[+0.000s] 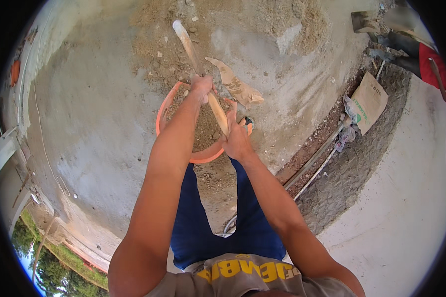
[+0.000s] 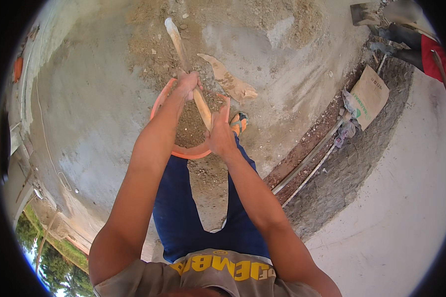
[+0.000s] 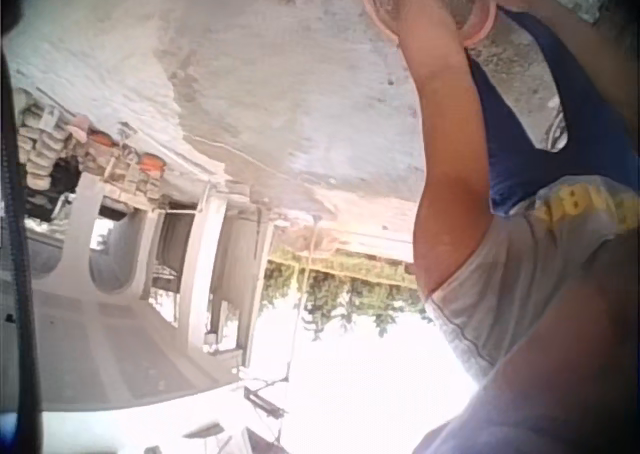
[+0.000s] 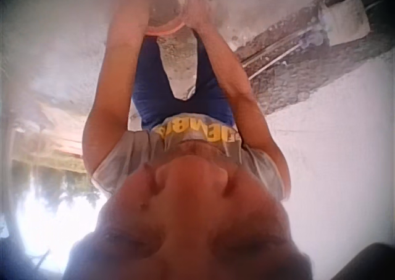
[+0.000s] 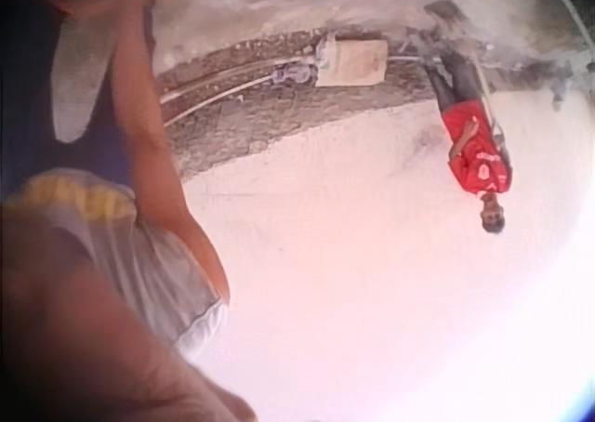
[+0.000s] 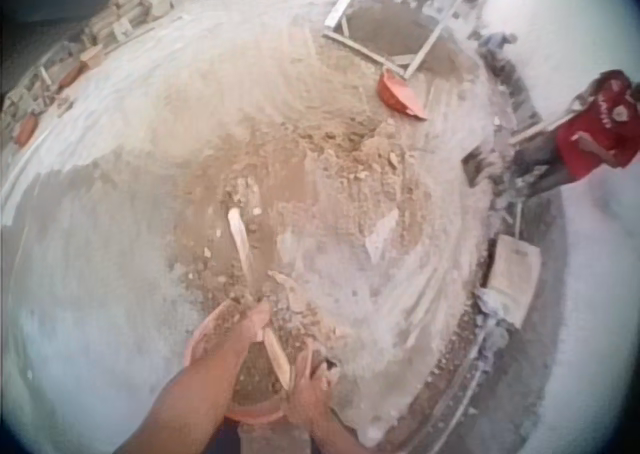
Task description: The person carries a plastic tub filled with wet sand, pours the contents onto a brick structure, and uses their hands to spread and level the mixture across the surface of the bricks.
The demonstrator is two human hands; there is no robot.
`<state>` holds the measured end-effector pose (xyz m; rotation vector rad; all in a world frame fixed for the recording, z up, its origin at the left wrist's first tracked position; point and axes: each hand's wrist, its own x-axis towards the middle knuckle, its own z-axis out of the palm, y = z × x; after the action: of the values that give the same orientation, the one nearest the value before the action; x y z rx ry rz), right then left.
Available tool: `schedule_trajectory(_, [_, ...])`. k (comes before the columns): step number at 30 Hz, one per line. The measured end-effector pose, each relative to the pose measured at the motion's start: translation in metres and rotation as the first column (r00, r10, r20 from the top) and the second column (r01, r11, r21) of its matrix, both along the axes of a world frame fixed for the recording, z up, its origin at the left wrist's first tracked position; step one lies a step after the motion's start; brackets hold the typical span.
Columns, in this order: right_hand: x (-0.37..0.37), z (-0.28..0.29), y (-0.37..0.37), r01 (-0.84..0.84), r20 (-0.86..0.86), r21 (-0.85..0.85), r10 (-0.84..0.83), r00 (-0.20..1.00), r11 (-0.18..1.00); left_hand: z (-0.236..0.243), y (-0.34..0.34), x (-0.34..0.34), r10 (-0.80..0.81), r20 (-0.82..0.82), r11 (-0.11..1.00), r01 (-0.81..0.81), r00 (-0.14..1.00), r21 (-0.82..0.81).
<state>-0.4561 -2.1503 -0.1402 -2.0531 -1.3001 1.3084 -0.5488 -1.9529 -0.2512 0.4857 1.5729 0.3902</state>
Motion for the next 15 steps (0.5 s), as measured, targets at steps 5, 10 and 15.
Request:
schedule_trajectory(5, [-0.022,0.063,-0.103,0.043,0.026,-0.351,-0.036,0.999,0.935,0.025,-0.136,-0.009,0.008,0.076,0.996,-0.001,0.997,-0.087])
schedule_trajectory(10, [-0.07,0.116,-0.239,0.058,0.005,-0.53,-0.066,0.998,0.846,0.08,-0.287,-0.06,0.072,-0.018,0.953,-0.074,0.997,-0.294])
schedule_trajectory(15, [-0.089,0.12,-0.277,-0.061,-0.061,-0.555,0.032,0.998,0.83,0.092,-0.323,-0.103,0.22,-0.015,0.92,-0.212,0.975,-0.329])
